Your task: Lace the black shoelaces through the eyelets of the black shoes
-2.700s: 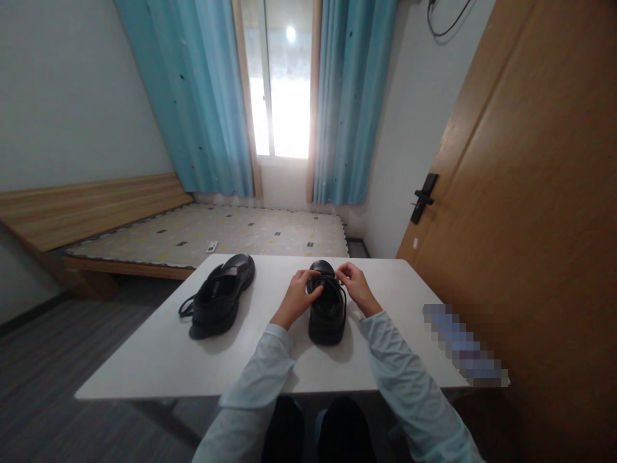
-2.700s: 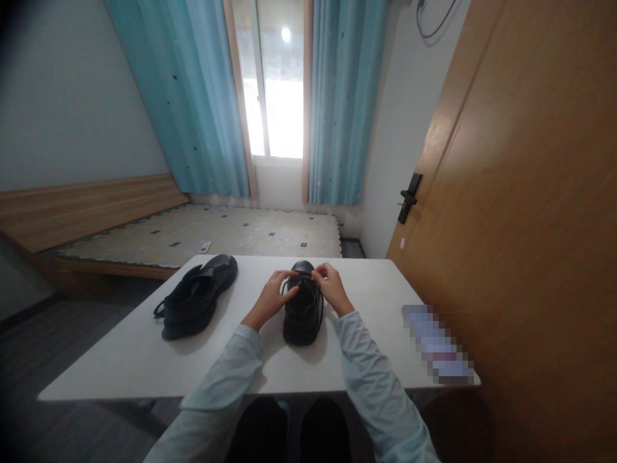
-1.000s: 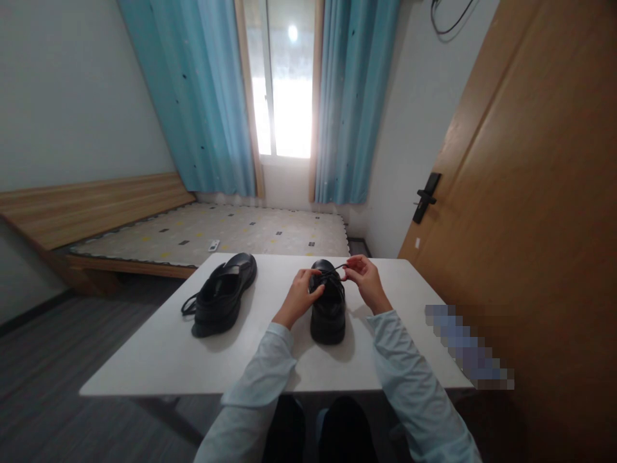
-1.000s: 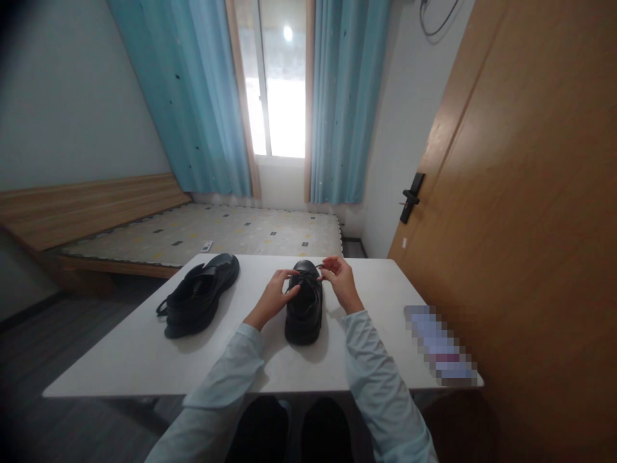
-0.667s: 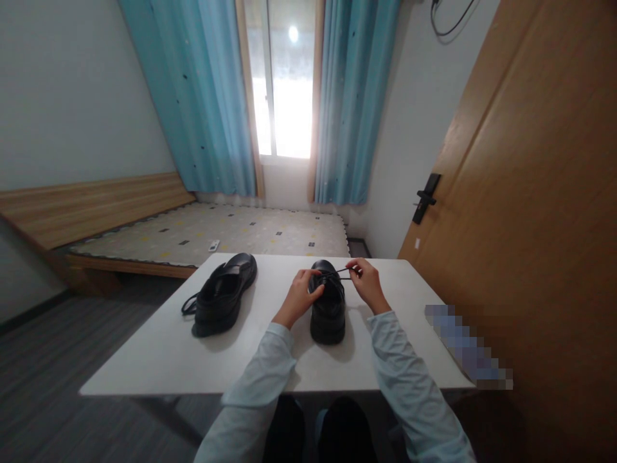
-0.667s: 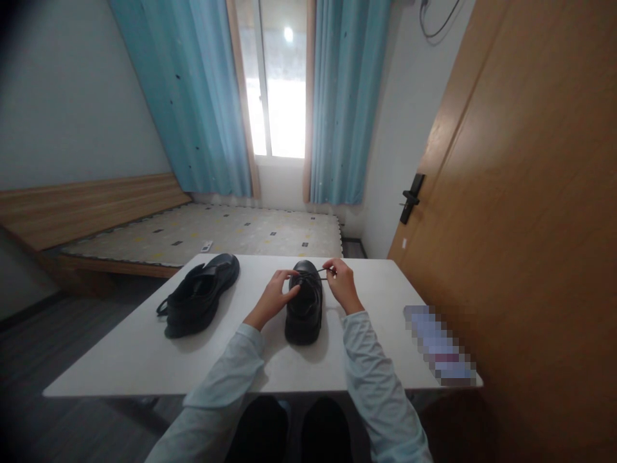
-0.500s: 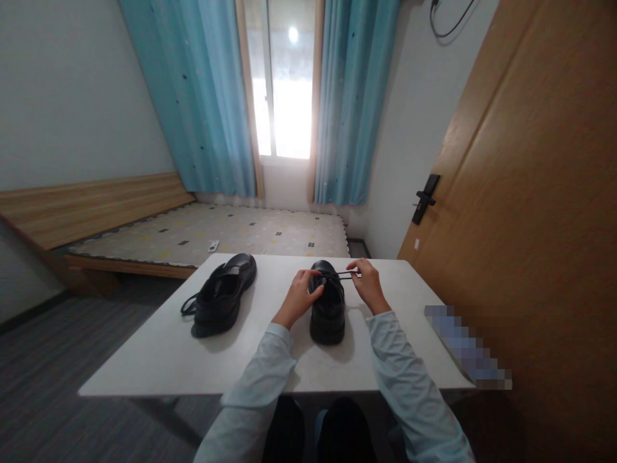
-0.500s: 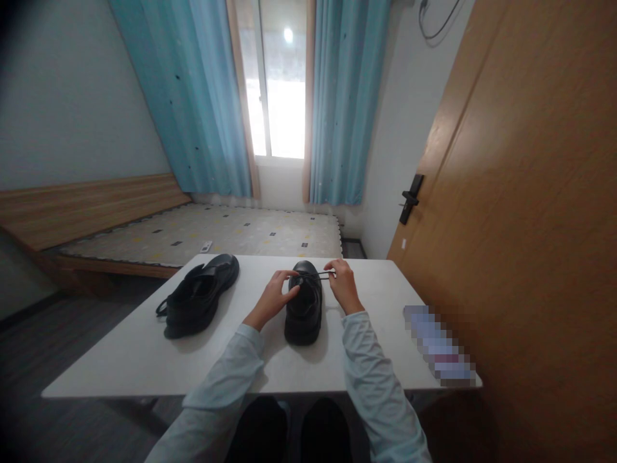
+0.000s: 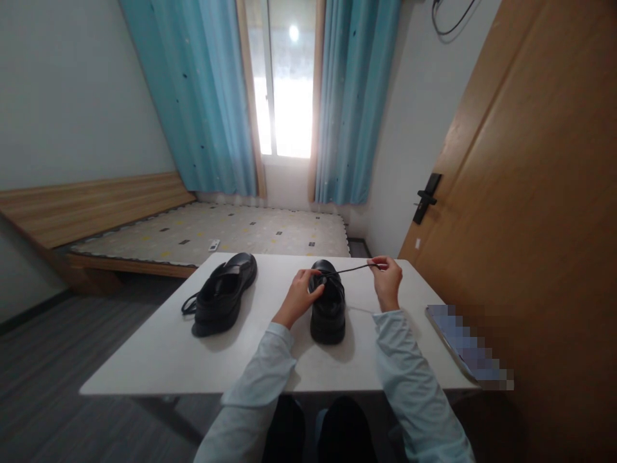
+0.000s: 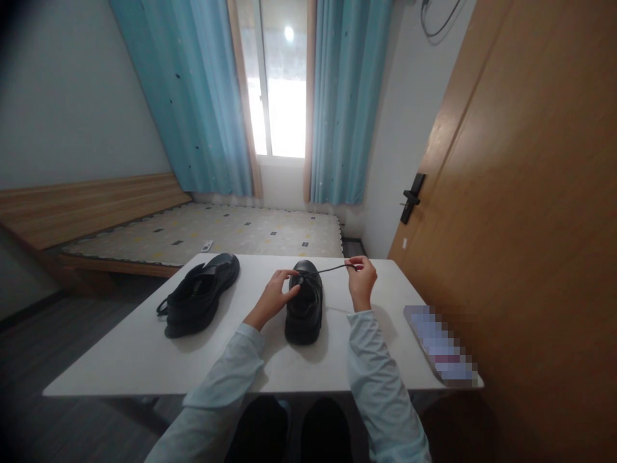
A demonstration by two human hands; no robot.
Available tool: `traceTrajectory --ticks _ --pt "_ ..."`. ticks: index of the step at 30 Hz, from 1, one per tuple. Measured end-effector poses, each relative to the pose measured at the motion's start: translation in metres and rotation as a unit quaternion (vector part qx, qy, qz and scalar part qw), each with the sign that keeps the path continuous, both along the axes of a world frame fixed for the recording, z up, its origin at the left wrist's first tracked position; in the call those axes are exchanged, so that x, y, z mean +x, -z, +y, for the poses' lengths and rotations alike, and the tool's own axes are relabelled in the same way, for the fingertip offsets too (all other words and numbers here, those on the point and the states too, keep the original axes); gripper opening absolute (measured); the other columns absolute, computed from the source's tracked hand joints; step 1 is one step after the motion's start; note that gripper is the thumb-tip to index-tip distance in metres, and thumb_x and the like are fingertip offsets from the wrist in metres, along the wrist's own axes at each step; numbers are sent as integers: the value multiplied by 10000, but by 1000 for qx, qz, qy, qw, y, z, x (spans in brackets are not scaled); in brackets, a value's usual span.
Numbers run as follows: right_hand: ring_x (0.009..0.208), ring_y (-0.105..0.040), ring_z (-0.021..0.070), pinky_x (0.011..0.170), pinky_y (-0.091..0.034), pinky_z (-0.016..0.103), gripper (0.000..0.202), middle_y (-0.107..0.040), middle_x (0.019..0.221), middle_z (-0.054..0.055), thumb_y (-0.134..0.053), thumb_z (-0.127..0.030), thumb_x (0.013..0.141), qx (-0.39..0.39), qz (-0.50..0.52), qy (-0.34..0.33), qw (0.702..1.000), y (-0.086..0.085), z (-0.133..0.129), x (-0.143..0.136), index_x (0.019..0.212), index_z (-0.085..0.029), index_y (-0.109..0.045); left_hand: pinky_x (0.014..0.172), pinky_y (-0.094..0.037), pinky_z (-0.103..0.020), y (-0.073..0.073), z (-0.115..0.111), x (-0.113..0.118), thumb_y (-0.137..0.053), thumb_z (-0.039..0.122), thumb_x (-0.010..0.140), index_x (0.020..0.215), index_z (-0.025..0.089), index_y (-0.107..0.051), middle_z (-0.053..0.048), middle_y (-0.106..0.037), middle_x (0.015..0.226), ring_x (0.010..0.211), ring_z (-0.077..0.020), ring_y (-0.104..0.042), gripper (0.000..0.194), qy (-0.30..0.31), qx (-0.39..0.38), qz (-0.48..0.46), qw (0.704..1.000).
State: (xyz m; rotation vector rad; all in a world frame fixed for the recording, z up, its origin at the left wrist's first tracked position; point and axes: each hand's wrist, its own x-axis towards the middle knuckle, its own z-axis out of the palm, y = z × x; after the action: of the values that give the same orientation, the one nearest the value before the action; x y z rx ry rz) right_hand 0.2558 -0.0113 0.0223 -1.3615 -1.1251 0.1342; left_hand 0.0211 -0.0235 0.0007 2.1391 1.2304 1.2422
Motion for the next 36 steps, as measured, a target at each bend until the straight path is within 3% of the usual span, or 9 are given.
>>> traceTrajectory --ticks 3,7,10,14,19,25,31,36 --pt "681 -573 194 659 -461 337 169 -659 809 83 -652 -286 667 -4 21 -26 999 2 3 3 780 -170 -607 932 -449 -392 0 0 0 -603 229 772 1045 181 -578 -82 -570 1067 1045 -220 -558 279 -1 5 2 1000" --pt "807 -596 205 762 -477 368 252 -657 885 79 -580 -125 594 -41 -40 -113 992 11 10 -1 840 -168 -602 943 -439 -392 0 0 0 -607 263 784 1042 186 -584 -77 -579 1064 1049 -220 -558 270 -2 11 6 1000" --pt "878 -593 200 824 -471 388 303 -649 944 63 -531 -95 594 -65 -76 -173 980 15 11 -10 874 -180 -609 952 -431 -390 -1 1 0 -569 322 827 1023 188 -598 -77 -596 1046 1039 -216 -561 240 -7 13 0 1000" --pt "912 -599 203 835 -477 388 205 -644 1016 76 -564 -216 725 -101 -72 -256 959 12 3 -25 920 -194 -622 921 -454 -390 1 4 0 -494 316 875 965 195 -621 -67 -623 979 983 -205 -583 198 -28 9 -12 999" --pt "1119 -539 257 938 -429 426 457 -595 1191 97 -693 -399 702 -119 -114 -331 929 3 -9 -36 1107 -212 -593 815 -516 -354 4 5 1 -564 275 824 921 207 -635 -49 -629 971 944 -195 -601 138 -33 2 -41 999" --pt "1213 -487 259 1065 -325 421 595 -549 1278 112 -742 -350 656 -122 -158 -374 906 7 -10 -41 1201 -199 -554 717 -545 -319 7 8 4 -603 259 786 869 186 -649 -62 -627 956 904 -193 -617 120 -37 -53 -109 992" --pt "1220 -477 270 1065 -325 445 574 -525 1294 153 -685 -301 708 -131 -199 -369 898 13 -6 -42 1236 -151 -516 830 -515 -362 11 18 4 -624 254 764 822 153 -656 -65 -660 887 846 -181 -637 121 -25 -69 -143 987" --pt "1225 -468 268 1066 -322 452 584 -511 1298 160 -668 -297 726 -132 -225 -369 892 16 -3 -41 1257 -140 -484 749 -516 -321 9 18 6 -618 251 757 776 151 -649 -61 -649 837 817 -180 -626 107 -49 -72 -144 986"
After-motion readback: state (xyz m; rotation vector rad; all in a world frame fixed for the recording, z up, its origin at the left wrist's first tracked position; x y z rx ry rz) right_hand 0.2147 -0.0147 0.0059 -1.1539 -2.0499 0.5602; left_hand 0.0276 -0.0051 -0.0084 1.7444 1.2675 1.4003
